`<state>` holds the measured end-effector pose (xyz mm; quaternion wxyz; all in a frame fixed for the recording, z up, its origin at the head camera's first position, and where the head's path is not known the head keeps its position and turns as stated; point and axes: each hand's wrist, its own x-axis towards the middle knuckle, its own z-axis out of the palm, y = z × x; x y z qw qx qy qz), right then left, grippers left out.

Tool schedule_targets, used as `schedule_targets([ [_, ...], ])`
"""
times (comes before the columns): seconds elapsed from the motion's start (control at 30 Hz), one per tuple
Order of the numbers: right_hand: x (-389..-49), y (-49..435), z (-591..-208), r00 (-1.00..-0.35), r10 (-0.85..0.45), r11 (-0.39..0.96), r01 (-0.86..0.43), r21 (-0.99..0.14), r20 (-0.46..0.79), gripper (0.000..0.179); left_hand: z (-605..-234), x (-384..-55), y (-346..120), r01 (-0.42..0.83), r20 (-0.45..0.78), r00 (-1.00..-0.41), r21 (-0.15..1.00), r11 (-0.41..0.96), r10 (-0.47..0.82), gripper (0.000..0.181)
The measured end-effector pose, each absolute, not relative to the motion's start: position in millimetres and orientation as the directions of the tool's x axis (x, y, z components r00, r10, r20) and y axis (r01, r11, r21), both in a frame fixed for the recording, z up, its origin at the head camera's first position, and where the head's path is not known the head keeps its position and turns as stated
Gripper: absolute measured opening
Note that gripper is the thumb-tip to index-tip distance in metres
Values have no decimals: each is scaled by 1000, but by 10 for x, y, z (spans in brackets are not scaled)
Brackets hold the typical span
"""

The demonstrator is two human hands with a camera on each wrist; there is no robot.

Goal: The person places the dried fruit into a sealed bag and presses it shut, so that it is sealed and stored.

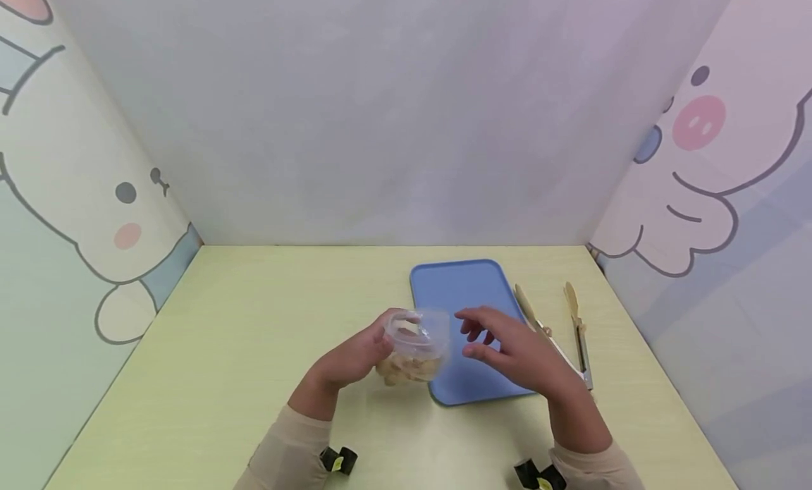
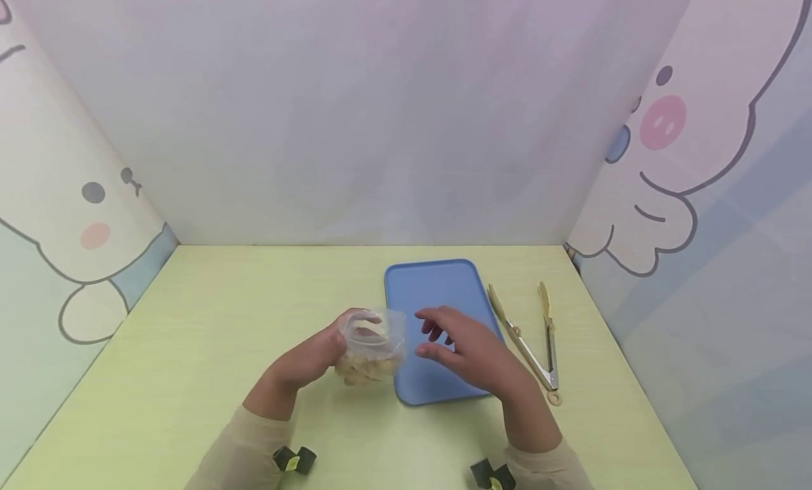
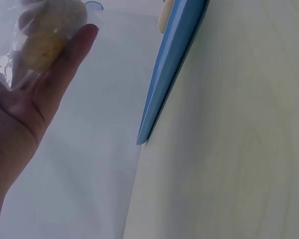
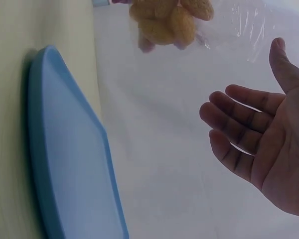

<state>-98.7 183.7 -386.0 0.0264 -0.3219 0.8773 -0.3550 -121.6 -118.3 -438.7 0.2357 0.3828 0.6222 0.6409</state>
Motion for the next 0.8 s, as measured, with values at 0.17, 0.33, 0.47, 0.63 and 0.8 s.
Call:
schedule_targets([
  [0.17, -1002, 1781, -3892, -716, -673, 463, -601, -652, 183, 32, -4430, -1219, -1091, 275, 246, -519, 955, -113, 819, 71],
  [0.33, -979, 1751, -3907, -681, -719, 432, -591, -681, 134, 11, -4441, -1205, -1063, 308, 227, -497, 948, -74, 837, 73],
  [0.47, -964, 1730, -3904, -695, -704, 418, -571, -707, 145, 7, -4449, -1202, -1051, 273, 223, -516, 958, -88, 827, 69],
  [0.63, -954, 1733, -3876, -747, -600, 430, -602, -673, 286, 12, -4442, -1193, -1041, 140, 137, -554, 988, -71, 821, 69],
  [0.8, -969, 1776, -3877, -747, -472, 509, -665, -547, 468, 18, -4408, -1159, -1031, 16, 6, -571, 1000, 4, 821, 77],
])
